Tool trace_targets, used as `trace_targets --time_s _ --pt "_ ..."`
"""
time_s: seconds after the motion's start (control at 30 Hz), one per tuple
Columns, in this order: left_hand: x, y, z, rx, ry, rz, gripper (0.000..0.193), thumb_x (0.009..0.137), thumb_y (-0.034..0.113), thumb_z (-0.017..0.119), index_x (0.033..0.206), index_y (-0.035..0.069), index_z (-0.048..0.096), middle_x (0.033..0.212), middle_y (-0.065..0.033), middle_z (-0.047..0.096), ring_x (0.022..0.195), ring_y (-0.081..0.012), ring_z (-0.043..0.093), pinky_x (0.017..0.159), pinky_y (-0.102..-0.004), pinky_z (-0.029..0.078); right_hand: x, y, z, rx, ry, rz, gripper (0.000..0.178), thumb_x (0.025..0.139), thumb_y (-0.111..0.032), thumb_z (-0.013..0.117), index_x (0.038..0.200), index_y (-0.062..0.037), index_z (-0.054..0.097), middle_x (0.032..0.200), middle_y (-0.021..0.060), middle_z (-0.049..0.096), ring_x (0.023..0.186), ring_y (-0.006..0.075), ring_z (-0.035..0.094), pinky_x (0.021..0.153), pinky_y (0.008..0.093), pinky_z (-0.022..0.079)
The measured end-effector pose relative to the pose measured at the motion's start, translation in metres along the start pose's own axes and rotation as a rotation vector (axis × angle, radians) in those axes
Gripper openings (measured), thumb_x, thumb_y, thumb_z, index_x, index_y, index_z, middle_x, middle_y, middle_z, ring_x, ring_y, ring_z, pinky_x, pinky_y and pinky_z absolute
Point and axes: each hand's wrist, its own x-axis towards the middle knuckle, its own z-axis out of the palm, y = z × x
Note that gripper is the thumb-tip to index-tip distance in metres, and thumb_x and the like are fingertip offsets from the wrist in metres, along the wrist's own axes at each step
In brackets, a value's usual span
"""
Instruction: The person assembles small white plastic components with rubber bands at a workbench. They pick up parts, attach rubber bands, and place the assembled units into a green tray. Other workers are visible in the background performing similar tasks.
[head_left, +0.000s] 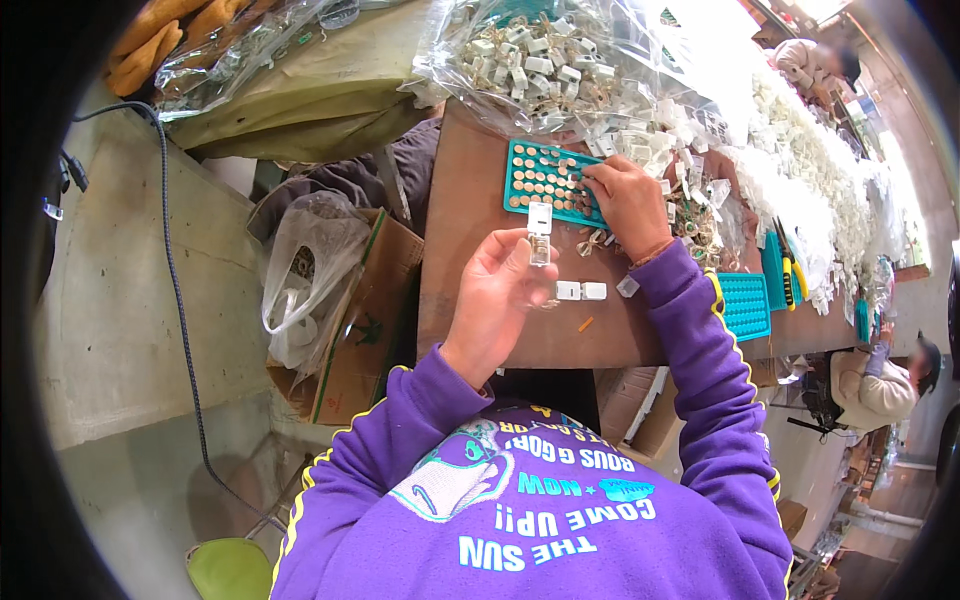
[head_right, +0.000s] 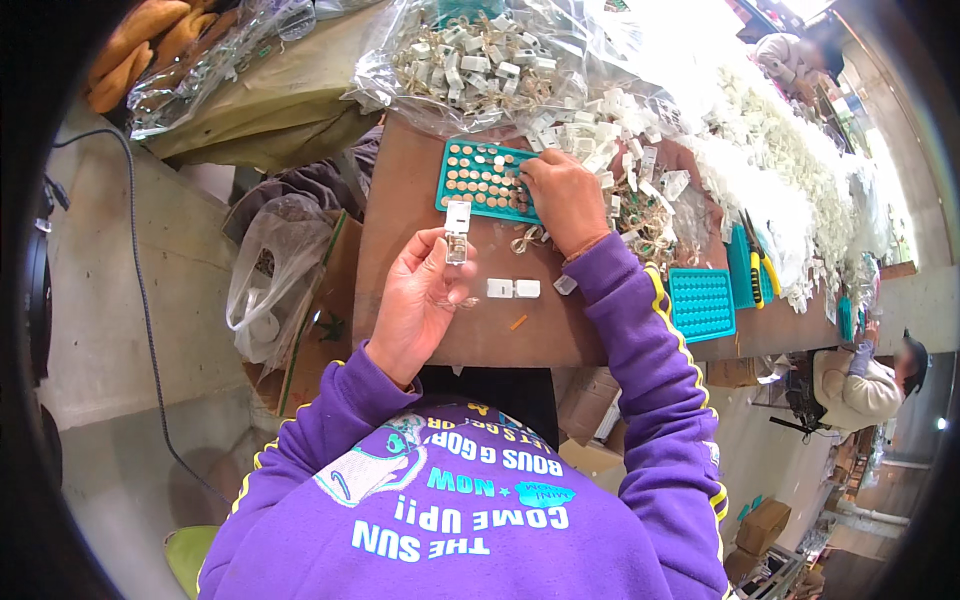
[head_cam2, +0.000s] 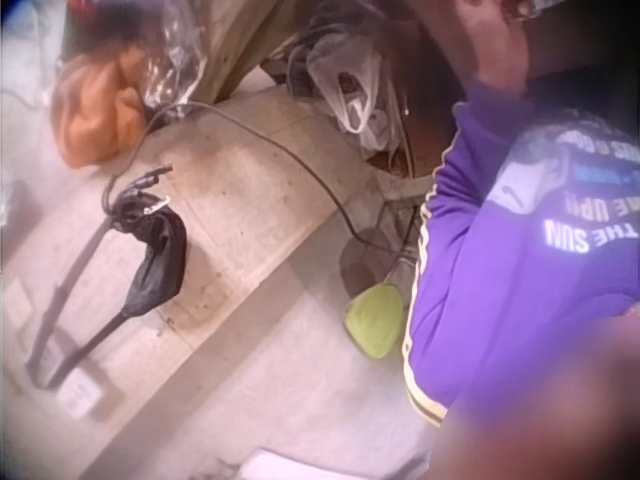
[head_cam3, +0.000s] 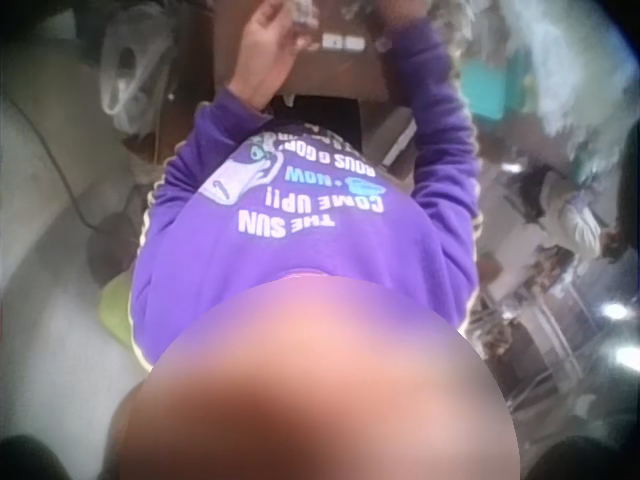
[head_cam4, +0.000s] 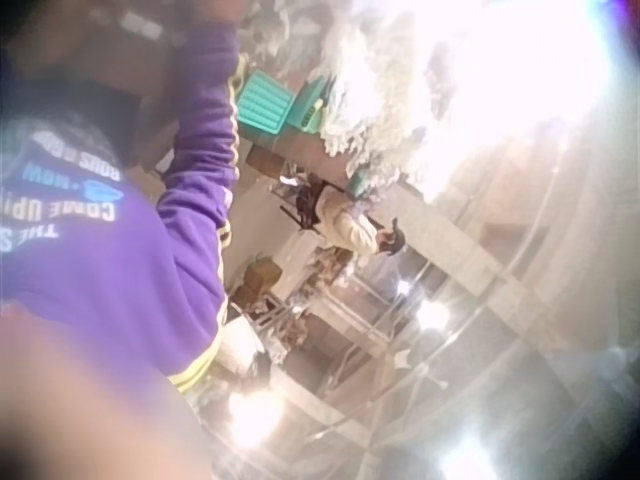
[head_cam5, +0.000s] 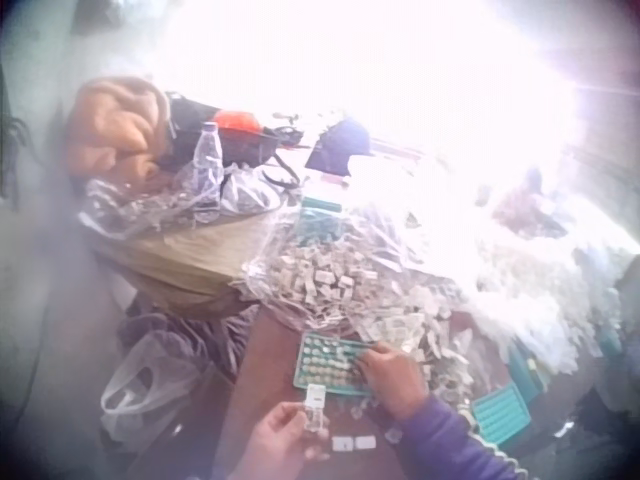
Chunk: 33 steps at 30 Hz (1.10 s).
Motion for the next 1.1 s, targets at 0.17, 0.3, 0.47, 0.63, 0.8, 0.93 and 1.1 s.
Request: trace_targets --time_s 0.17,0.3,0.47,0.63,0.8,0.93,1.1 --pt "-0.001 0.001 0.003 0.001 0.024 -0.014 0.019 0.099 0.021 0.054 0.113 0.006 0.053 0.100 -0.0096 0.064 0.083 -0.0132 0.061 0.058 -0.0225 0.043 0.002 -0.003 -0.004 0.004 -0.018 0.041 0.007 0.083 -0.011 0.065 0.082 -0.0046 0.063 0.085 0.0123 0.064 0.079 0.0325 0.063 0.070 0.0405 0.051" --pt "-0.001 0.002 0.004 -0.021 0.007 0.003 0.018 0.099 0.020 0.055 0.112 0.007 0.054 0.099 -0.0087 0.064 0.082 -0.0123 0.060 0.059 -0.0229 0.044 0.000 -0.021 -0.029 0.478 0.008 0.346 0.011 0.085 -0.004 0.065 0.095 -0.0038 0.069 0.085 0.0089 0.071 0.076 0.0144 0.069 0.070 0.0253 0.052" --pt "0.000 0.000 0.005 -0.002 -0.009 -0.003 0.017 0.099 0.020 0.056 0.111 0.009 0.055 0.098 -0.0062 0.064 0.081 -0.0107 0.059 0.063 -0.0231 0.045 -0.020 -0.057 -0.059 0.971 -0.154 0.507 0.014 0.081 -0.002 0.070 0.095 -0.0004 0.071 0.085 0.0052 0.071 0.074 0.0088 0.064 0.067 0.0233 0.051" --pt "0.000 -0.001 0.003 0.004 -0.028 0.026 0.016 0.095 0.015 0.062 0.106 0.005 0.057 0.097 -0.0063 0.066 0.080 -0.0108 0.063 0.069 -0.0249 0.052 -0.023 -0.085 -0.058 0.558 0.042 0.007 0.012 0.076 0.000 0.069 0.086 -0.0057 0.068 0.077 0.0084 0.066 0.068 0.0220 0.066 0.060 0.0285 0.051" --pt "0.000 0.000 0.004 0.018 -0.009 0.018 0.015 0.094 0.014 0.063 0.105 0.005 0.059 0.096 -0.0054 0.066 0.080 -0.0105 0.063 0.072 -0.0251 0.052 -0.022 -0.092 -0.060 0.478 0.070 -0.099 0.014 0.075 -0.001 0.069 0.087 -0.0079 0.066 0.075 0.0072 0.062 0.070 0.0257 0.063 0.060 0.0330 0.051" --pt "-0.001 0.000 0.006 0.039 -0.007 0.019 0.015 0.094 0.014 0.063 0.105 0.005 0.059 0.097 -0.0052 0.066 0.080 -0.0107 0.063 0.073 -0.0251 0.052 -0.020 -0.087 -0.063 0.421 0.012 -0.170 0.014 0.075 0.000 0.067 0.087 -0.0082 0.065 0.076 0.0071 0.061 0.071 0.0259 0.063 0.061 0.0342 0.051" --pt "-0.002 0.001 0.005 0.048 -0.007 0.013 0.015 0.094 0.014 0.063 0.105 0.005 0.059 0.098 -0.0052 0.066 0.080 -0.0109 0.063 0.073 -0.0254 0.053 -0.018 -0.088 -0.063 0.408 0.002 -0.207 0.010 0.076 0.000 0.066 0.083 -0.0071 0.064 0.074 0.0080 0.061 0.069 0.0260 0.063 0.060 0.0343 0.051"
